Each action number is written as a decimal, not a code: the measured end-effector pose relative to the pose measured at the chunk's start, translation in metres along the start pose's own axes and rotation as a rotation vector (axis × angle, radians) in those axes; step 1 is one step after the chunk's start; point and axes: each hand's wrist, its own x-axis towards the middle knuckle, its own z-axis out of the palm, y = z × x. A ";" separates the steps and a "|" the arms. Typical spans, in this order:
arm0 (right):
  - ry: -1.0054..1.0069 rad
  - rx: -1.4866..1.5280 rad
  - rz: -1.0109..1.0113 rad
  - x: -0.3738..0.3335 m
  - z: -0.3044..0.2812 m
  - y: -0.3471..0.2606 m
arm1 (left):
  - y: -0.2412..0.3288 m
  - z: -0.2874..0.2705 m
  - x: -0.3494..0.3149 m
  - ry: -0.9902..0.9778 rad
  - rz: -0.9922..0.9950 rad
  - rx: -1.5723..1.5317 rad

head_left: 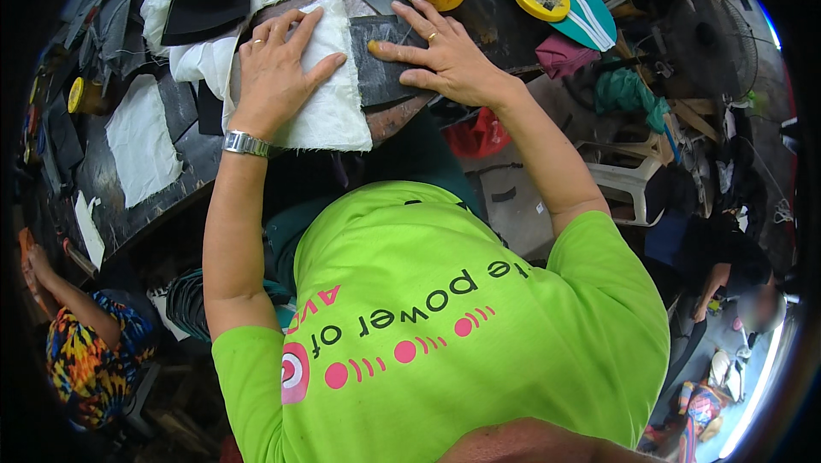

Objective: The person repeatedly picks up small black rubber pieces from a pile, applies adhesive from a yellow container to the edges, and presses them together. They also handle white fabric pieces, applying adhesive and joining them to the rubber pieces. The person works at a cluttered table with many rubber scraps and tools.

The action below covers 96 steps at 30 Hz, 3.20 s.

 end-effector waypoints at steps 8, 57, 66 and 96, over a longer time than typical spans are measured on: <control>-0.049 0.192 -0.113 -0.026 -0.001 -0.017 | 0.000 0.000 0.000 -0.028 0.000 0.041; 0.499 0.390 0.306 0.018 0.003 -0.052 | -0.001 0.003 -0.002 0.036 0.009 -0.066; 0.472 0.582 0.562 0.002 -0.001 -0.044 | 0.010 0.008 0.000 0.108 0.031 -0.158; 0.726 1.301 0.011 0.012 -0.060 -0.056 | -0.006 -0.022 0.029 0.073 -0.041 -1.336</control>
